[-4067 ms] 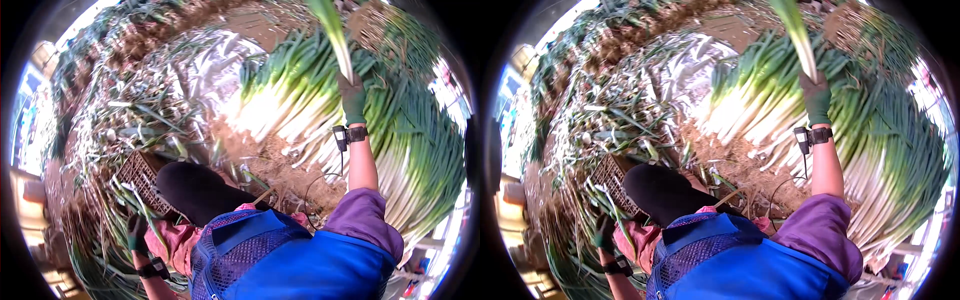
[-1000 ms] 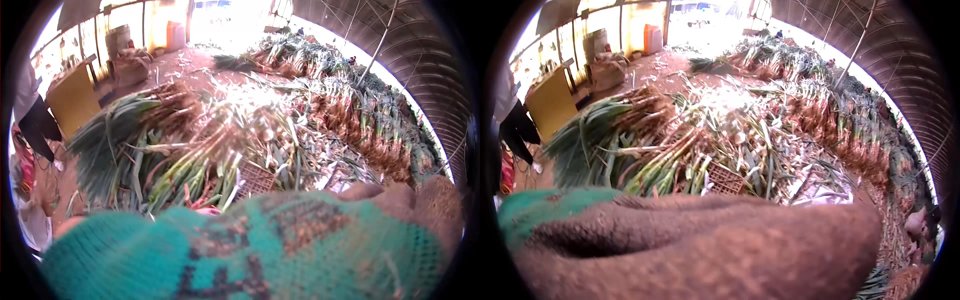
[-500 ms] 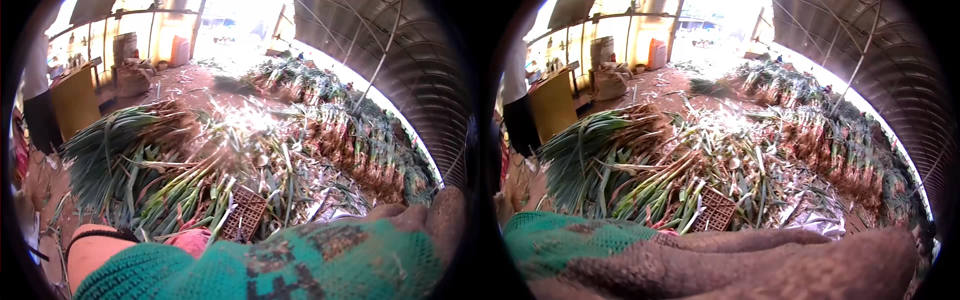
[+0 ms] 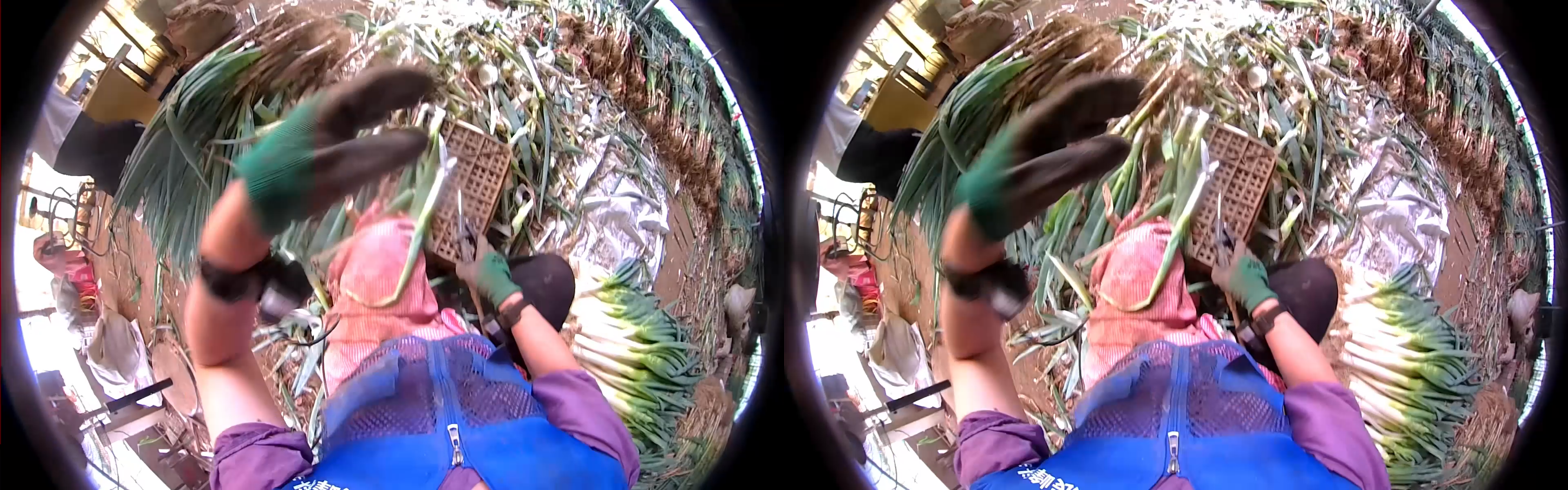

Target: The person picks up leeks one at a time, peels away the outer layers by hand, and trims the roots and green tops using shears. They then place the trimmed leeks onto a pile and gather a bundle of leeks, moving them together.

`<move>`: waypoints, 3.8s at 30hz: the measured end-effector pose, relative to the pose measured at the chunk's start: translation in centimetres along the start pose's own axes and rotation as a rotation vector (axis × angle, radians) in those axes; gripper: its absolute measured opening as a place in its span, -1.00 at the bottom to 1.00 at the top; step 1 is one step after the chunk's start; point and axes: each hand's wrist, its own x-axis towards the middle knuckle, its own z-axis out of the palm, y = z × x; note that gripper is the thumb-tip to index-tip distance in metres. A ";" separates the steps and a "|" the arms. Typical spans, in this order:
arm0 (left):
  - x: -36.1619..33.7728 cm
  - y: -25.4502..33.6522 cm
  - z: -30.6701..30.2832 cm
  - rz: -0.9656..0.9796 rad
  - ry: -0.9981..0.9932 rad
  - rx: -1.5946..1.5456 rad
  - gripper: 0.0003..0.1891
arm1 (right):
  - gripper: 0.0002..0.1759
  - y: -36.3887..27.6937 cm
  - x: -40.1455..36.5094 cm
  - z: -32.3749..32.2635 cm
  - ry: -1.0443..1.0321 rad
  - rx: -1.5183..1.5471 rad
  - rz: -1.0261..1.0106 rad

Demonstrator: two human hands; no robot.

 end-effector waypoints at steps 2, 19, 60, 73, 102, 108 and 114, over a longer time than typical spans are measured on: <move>3.0 -11.4 -8.7 -0.069 0.282 0.311 -0.40 | -0.09 0.5 0.4 0.6 0.025 -0.037 -0.012; 2.1 -27.3 -15.9 -0.864 0.324 0.946 -0.30 | 0.12 1.7 2.4 1.0 -0.210 -0.117 0.088; -2.7 -25.8 7.7 -0.588 0.125 1.053 -0.29 | -0.53 0.1 -7.0 -0.4 -0.128 0.423 -0.198; -7.7 -22.2 6.2 -0.769 0.062 0.258 -0.58 | -0.56 2.1 -6.7 -0.3 -0.336 0.582 -0.172; -6.9 -27.5 4.2 -0.282 -0.010 0.339 -0.57 | -0.59 -0.3 -13.0 -3.1 -0.251 0.589 -0.261; -7.7 -23.9 6.7 -0.787 -0.020 0.182 -0.64 | -0.52 -0.3 -6.7 -2.6 -0.226 0.589 -0.037; -6.6 -21.6 8.5 -0.743 -0.074 0.878 -0.39 | -0.52 -0.6 -2.2 -1.6 -0.155 0.307 -0.193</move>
